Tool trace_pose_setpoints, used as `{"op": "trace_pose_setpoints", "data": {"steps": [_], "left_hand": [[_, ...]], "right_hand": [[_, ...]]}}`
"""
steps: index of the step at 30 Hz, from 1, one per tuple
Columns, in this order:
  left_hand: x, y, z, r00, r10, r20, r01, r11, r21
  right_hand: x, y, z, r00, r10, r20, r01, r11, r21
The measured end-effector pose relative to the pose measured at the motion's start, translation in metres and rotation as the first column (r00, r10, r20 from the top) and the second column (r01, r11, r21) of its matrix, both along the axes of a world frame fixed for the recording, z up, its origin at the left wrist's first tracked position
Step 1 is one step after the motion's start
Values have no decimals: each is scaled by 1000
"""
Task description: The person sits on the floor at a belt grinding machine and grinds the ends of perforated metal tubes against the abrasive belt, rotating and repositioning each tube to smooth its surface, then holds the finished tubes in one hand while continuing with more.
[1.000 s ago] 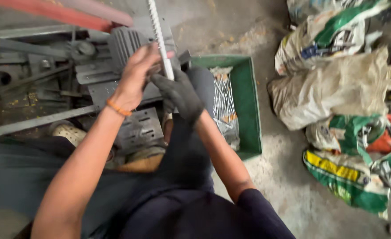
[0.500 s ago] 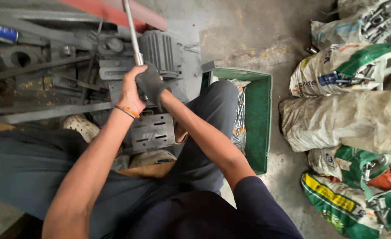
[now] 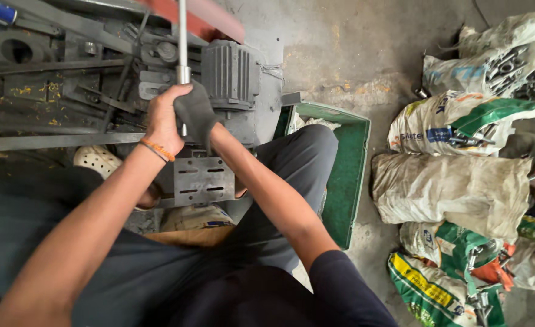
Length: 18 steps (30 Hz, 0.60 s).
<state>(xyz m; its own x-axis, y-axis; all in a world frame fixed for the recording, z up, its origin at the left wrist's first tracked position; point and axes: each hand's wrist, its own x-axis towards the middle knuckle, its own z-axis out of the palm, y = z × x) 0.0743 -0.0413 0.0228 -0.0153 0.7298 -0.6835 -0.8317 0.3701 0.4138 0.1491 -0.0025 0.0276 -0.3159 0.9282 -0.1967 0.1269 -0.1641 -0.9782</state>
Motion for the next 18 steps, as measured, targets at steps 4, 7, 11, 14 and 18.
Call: {"op": "trace_pose_setpoints", "data": {"steps": [4,7,11,14,18], "left_hand": [[1,5,-5,1000,-20,-21,20,1000,-4],[2,5,-7,999,-10,30,10,1000,1],[-1,6,-5,999,6,46,-5,1000,-22],[-2,7,-1,1000,16,19,-16,999,-41],[0,5,4,999,24,-42,-27,997,-70]], "right_hand": [[-1,6,-1,996,-35,81,39,998,-46],[2,9,-3,987,-12,159,8,1000,24],[4,9,-11,997,41,64,-44,998,38],[5,12,-21,998,36,53,-32,997,-74],[11,14,-33,991,130,-40,-126,987,100]]}}
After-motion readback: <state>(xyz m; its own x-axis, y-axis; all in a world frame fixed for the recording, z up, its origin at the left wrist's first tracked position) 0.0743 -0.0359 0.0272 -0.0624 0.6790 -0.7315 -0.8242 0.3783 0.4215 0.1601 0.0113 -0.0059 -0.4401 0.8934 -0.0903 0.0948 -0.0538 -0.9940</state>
